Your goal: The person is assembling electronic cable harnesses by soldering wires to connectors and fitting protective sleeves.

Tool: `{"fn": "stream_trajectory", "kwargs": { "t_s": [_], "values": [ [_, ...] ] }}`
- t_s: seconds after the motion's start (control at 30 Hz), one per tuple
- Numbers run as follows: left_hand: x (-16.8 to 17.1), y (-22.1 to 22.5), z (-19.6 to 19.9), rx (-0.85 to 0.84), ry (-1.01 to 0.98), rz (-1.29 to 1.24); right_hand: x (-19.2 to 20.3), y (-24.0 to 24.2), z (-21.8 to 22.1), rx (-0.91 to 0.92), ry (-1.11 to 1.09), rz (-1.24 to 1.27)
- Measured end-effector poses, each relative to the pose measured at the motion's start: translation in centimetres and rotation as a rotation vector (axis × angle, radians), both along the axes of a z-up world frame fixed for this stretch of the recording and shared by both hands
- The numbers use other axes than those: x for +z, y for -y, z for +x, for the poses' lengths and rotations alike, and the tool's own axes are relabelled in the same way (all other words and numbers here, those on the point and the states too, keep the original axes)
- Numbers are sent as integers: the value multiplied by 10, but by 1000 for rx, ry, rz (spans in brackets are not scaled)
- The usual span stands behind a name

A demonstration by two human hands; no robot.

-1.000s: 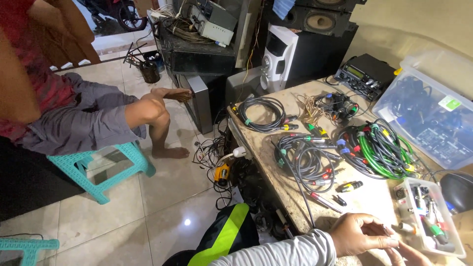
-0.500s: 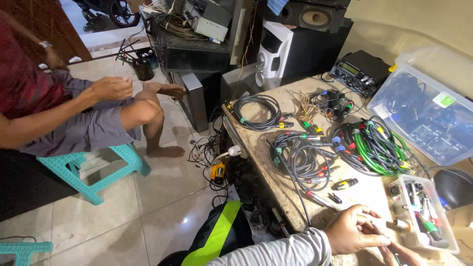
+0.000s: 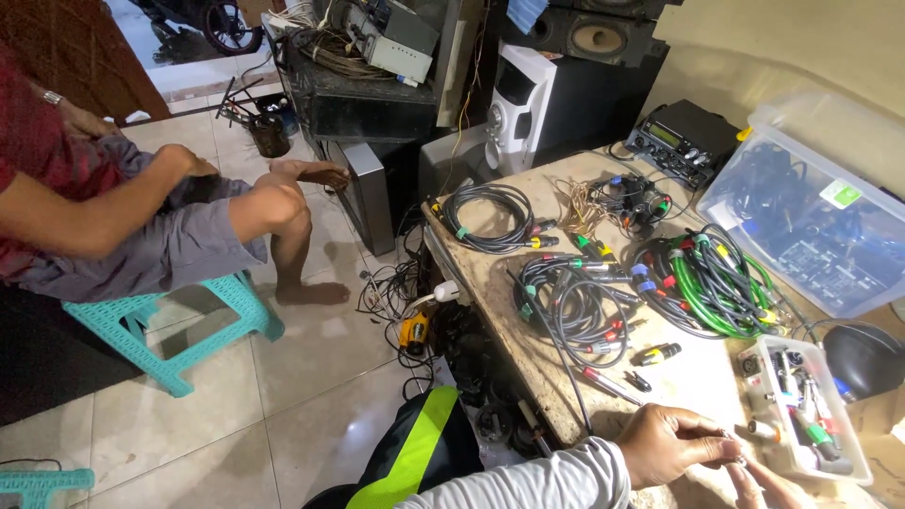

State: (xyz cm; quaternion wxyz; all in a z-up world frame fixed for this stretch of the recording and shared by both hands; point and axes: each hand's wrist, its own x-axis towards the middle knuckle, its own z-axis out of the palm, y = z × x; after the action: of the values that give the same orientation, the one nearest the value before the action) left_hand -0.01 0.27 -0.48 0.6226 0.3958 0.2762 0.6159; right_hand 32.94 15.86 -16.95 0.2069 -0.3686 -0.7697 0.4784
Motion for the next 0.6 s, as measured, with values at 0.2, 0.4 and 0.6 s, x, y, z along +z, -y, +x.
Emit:
{"fn": "stream_trajectory", "kwargs": {
  "t_s": [0.2, 0.4, 0.6],
  "values": [
    [-3, -2, 3, -7, 63, 9, 42, 80, -82, -537, -70, 358],
    [16, 3, -7, 55, 3, -20, 103, 117, -125, -642, 45, 505],
    [-3, -5, 1, -4, 100, -46, 87, 93, -104, -590, 252, 425]
  ]
}}
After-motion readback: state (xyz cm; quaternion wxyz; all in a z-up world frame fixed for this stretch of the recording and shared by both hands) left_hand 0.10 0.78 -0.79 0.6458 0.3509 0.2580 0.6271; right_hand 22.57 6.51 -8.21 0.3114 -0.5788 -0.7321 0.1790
